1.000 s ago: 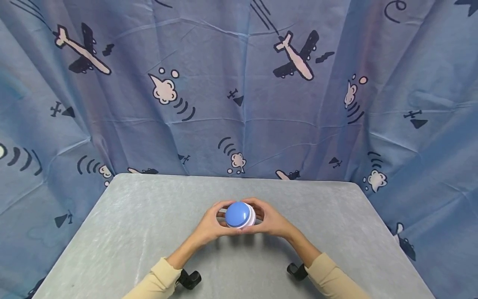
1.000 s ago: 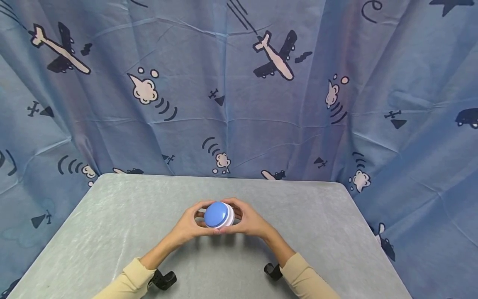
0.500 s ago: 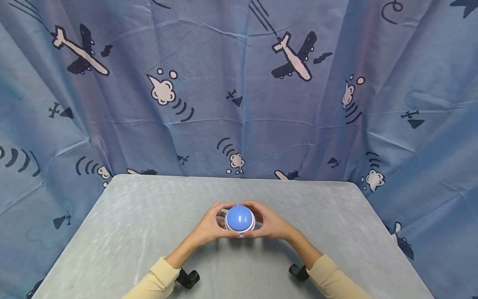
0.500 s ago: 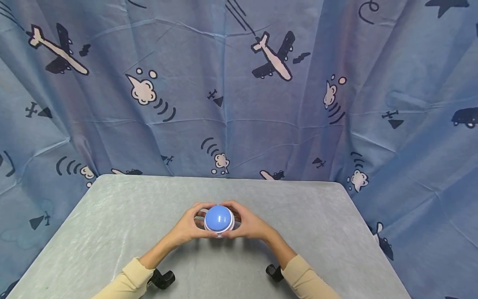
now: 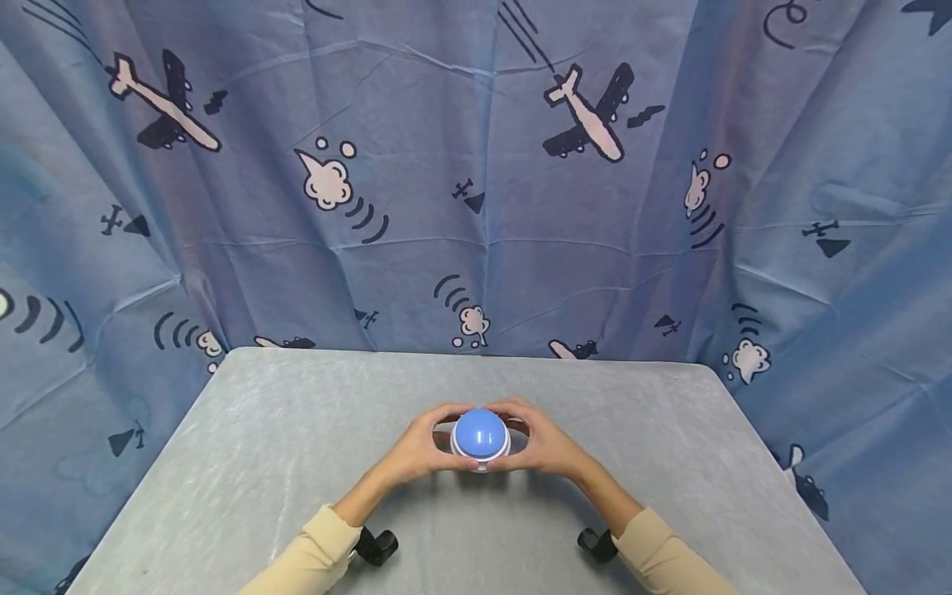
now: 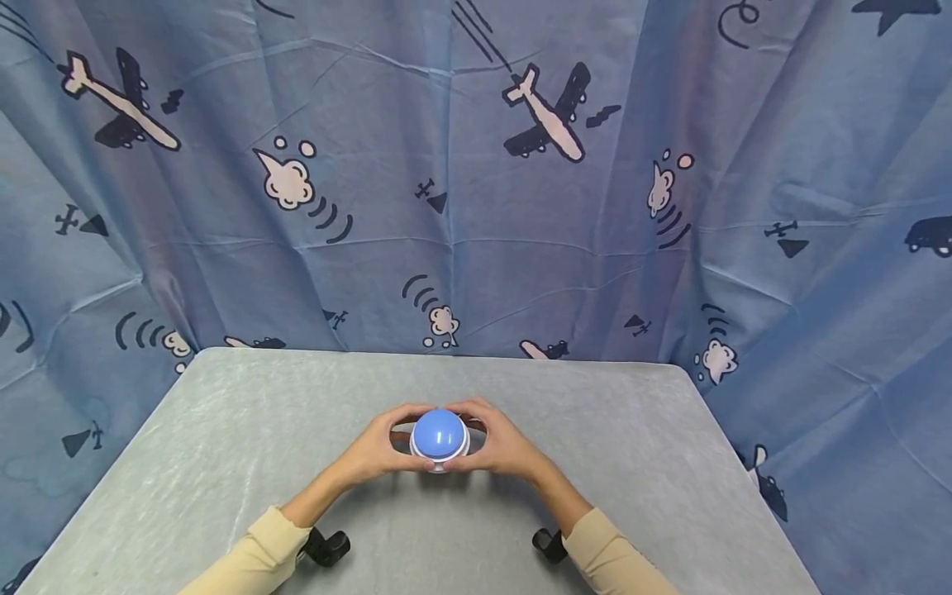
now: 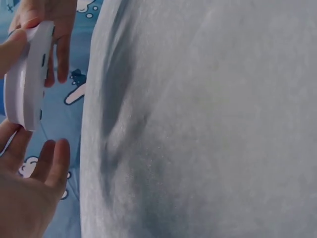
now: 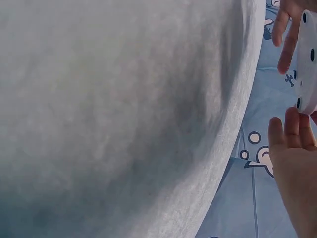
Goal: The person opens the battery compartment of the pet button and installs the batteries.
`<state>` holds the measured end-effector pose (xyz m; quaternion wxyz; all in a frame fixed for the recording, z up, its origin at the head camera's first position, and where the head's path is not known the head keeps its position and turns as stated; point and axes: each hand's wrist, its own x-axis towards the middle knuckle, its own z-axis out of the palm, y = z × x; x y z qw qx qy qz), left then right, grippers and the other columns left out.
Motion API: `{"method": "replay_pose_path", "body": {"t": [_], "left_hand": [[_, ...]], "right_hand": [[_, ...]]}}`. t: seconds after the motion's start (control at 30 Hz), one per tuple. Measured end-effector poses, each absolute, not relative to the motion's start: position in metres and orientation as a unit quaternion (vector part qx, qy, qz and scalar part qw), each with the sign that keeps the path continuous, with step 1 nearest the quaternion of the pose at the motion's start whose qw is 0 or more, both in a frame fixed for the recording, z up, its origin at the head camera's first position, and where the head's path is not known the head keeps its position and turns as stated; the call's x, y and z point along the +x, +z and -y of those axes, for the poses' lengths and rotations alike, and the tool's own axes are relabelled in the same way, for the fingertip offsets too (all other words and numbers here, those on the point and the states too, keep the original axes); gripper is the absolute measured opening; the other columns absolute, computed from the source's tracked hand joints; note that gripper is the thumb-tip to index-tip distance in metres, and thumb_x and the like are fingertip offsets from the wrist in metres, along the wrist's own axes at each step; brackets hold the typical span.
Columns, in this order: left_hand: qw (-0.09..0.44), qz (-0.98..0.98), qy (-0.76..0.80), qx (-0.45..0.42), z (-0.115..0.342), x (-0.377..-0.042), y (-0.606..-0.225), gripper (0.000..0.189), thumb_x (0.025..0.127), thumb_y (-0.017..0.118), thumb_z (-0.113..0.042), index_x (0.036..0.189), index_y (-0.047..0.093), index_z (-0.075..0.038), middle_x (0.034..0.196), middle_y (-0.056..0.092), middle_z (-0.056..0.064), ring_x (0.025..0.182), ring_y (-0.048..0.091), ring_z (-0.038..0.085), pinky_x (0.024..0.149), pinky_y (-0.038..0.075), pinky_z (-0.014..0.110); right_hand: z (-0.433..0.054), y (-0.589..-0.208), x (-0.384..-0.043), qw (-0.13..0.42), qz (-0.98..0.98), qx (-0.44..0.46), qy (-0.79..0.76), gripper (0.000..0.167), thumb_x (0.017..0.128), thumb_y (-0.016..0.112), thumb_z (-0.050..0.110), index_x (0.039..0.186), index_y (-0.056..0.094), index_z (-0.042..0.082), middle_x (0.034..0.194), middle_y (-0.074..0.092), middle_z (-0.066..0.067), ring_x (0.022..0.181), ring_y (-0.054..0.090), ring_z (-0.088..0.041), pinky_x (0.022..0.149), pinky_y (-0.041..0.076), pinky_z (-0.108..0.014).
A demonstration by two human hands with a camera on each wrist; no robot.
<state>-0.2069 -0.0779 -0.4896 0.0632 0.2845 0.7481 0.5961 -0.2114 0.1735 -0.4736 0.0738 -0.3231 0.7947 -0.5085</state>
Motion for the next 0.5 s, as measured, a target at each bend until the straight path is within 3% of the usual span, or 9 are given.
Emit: {"method": "replay_pose_path", "body": {"t": [0.23,0.5], "left_hand": [[0.061,-0.757,0.590,0.275,0.079,-0.218,-0.496,0.072,0.068,0.096,-0.008,0.132,0.063,-0.002,0.128,0.063,0.008,0.112,0.063,0.029,0.092,0.053,0.038],[0.078,-0.757,0.580,0.290,0.079,-0.230,-0.502,0.071,0.074,0.091,-0.006,0.135,0.058,0.007,0.132,0.060,0.019,0.118,0.059,0.036,0.098,0.049,0.046]], "right_hand": [[-0.172,-0.482,-0.216,0.078,-0.817,-0.313,-0.478,0.078,0.075,0.094,0.024,0.142,0.056,0.009,0.136,0.054,-0.005,0.126,0.051,-0.026,0.106,0.042,-0.045],[-0.172,-0.493,-0.228,0.075,-0.818,-0.293,-0.490,0.073,0.072,0.095,0.025,0.135,0.062,0.009,0.130,0.061,-0.003,0.120,0.057,-0.025,0.103,0.045,-0.047]]}}
